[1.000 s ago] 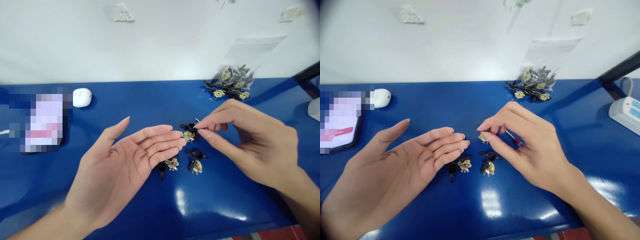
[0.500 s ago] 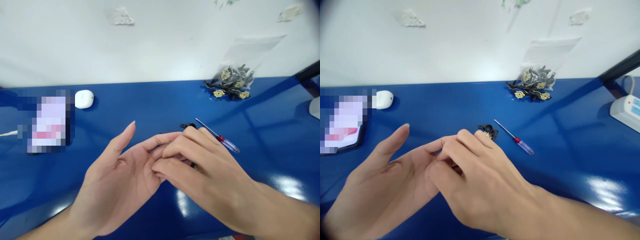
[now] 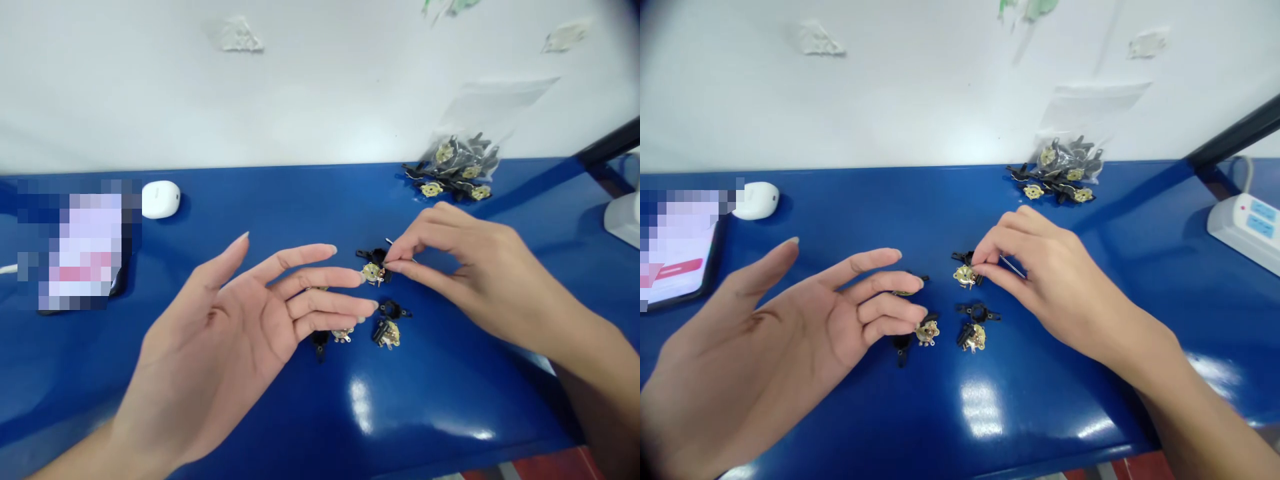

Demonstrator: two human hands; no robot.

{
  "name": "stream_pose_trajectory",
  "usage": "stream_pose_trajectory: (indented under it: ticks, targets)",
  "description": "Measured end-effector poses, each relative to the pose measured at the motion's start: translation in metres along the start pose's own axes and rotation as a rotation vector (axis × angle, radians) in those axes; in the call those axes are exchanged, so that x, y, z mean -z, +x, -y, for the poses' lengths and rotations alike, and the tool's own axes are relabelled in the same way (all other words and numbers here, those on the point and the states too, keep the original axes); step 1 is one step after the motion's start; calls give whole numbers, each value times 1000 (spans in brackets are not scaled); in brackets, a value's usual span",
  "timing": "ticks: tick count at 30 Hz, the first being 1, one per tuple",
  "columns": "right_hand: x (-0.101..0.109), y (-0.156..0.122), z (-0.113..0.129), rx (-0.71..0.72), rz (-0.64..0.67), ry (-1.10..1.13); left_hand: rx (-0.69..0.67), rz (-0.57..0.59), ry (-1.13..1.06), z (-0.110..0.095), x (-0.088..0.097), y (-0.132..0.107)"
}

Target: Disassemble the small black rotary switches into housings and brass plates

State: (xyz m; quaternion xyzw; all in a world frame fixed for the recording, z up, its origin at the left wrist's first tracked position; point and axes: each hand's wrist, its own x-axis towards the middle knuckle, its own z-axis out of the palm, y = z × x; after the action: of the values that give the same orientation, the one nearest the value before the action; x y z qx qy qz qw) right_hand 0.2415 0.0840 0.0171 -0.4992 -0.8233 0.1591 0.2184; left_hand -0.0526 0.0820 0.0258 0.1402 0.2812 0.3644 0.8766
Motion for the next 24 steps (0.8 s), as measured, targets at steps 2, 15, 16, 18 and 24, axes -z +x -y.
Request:
stream_pose_trajectory:
  ticks: [2,15,16,18,24]
  targets:
    - [-6,-2,-3,33,62,14,-13,-13,-9,-1,2,0]
    - [-15,-6,5,76,106,-24,-40,-85,0,-2,3,-1]
    - [-15,-6,5,73,100,-23,-36,-89,0,-2,3,0]
    - [-14,-5,4,71,85,-21,-35,-86,1,-2,3,1]
    - [-7,-4,4,49,58,-6,-33,-74,24,-3,3,1]
